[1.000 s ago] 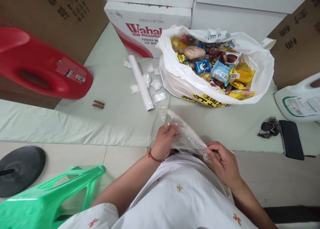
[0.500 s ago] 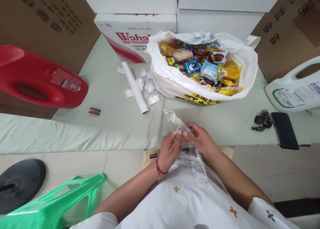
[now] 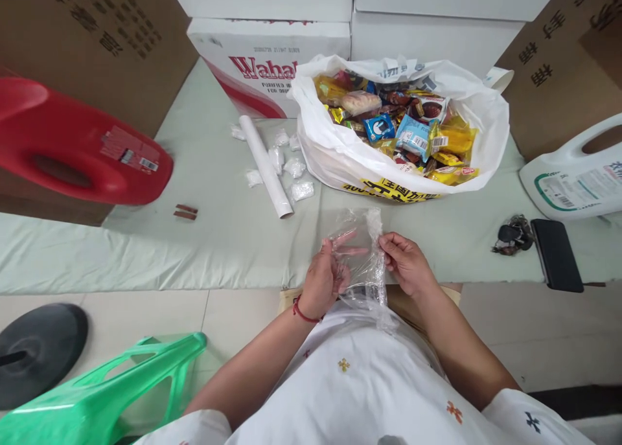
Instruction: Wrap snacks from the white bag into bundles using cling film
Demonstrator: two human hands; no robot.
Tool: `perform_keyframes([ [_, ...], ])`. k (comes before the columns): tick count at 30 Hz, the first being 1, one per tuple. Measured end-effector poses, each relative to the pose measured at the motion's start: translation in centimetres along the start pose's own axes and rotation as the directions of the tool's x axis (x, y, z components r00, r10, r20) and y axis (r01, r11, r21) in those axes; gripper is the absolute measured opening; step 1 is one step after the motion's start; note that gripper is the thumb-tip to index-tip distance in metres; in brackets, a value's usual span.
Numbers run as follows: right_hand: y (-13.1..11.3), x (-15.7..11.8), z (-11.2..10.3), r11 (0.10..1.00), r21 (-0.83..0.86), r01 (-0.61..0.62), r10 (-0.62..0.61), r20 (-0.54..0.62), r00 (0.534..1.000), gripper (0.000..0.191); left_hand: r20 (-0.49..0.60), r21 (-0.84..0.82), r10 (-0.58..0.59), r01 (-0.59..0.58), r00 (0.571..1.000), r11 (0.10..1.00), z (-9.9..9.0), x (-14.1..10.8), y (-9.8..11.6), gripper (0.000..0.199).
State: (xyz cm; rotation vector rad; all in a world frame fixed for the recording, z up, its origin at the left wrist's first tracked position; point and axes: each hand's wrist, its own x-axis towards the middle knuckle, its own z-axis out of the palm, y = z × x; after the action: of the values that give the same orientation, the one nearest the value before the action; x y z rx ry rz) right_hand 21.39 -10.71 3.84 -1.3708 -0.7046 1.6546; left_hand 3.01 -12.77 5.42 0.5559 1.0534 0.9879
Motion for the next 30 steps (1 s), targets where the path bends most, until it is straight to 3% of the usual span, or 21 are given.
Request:
perform_keyframes([
  [3,-0.5,0.5,-0.5,0.997,-0.032,0.076,-0.078,-0.051,0.996,0.052,0.057,-0.016,-0.006,0.007,0.998,1.000,-0.2,-0.1,0.4,0.087],
  [7,-1.3,0.9,0.0,0.939,-0.163,0.302,-0.321,-0.103,0.941,0.052,0.066,0.014,0.016,-0.017,0.998,1.000,-0.7,-0.2,0.4,0.084],
  [9,-1.6,1.1,0.5,0.860,-0.315,0.401,-0.445,-0.082,0.892,0.049,0.069,0.030,0.022,-0.024,0.997,0.999,-0.7,-0.3,0.2,0.084],
  [13,-1.8,1.9,0.9,0.619,-0.599,0.509,-0.609,0.044,0.792,0.031,0.064,0.050,0.020,-0.023,0.998,0.999,-0.7,-0.4,-0.1,0.086],
  [15,-2.0,2.5,0.3,0.585,-0.630,0.511,-0.619,0.060,0.783,0.031,0.043,0.056,0.025,-0.027,0.999,0.998,-0.9,-0.4,0.1,0.086],
  [21,-2.2,3.6,-1.1,0.702,-0.534,0.470,-0.542,0.027,0.840,0.036,0.018,0.073,0.025,-0.026,1.000,0.997,-1.3,-0.2,0.7,0.085],
  [24,-2.0,3.4,-0.1,0.631,-0.586,0.508,-0.544,0.133,0.828,0.031,0.042,0.076,0.017,-0.020,0.999,0.997,-1.1,-0.2,0.6,0.088],
  [28,-2.3,3.0,0.6,0.456,-0.687,0.566,-0.615,0.216,0.758,0.028,0.045,0.093,0.020,-0.024,0.999,0.995,-1.1,-0.3,0.6,0.090],
  [30,-2.8,3.1,0.1,0.448,-0.683,0.577,-0.591,0.259,0.764,0.031,0.031,0.103,0.011,-0.014,0.999,0.995,-1.4,-0.4,0.7,0.089],
])
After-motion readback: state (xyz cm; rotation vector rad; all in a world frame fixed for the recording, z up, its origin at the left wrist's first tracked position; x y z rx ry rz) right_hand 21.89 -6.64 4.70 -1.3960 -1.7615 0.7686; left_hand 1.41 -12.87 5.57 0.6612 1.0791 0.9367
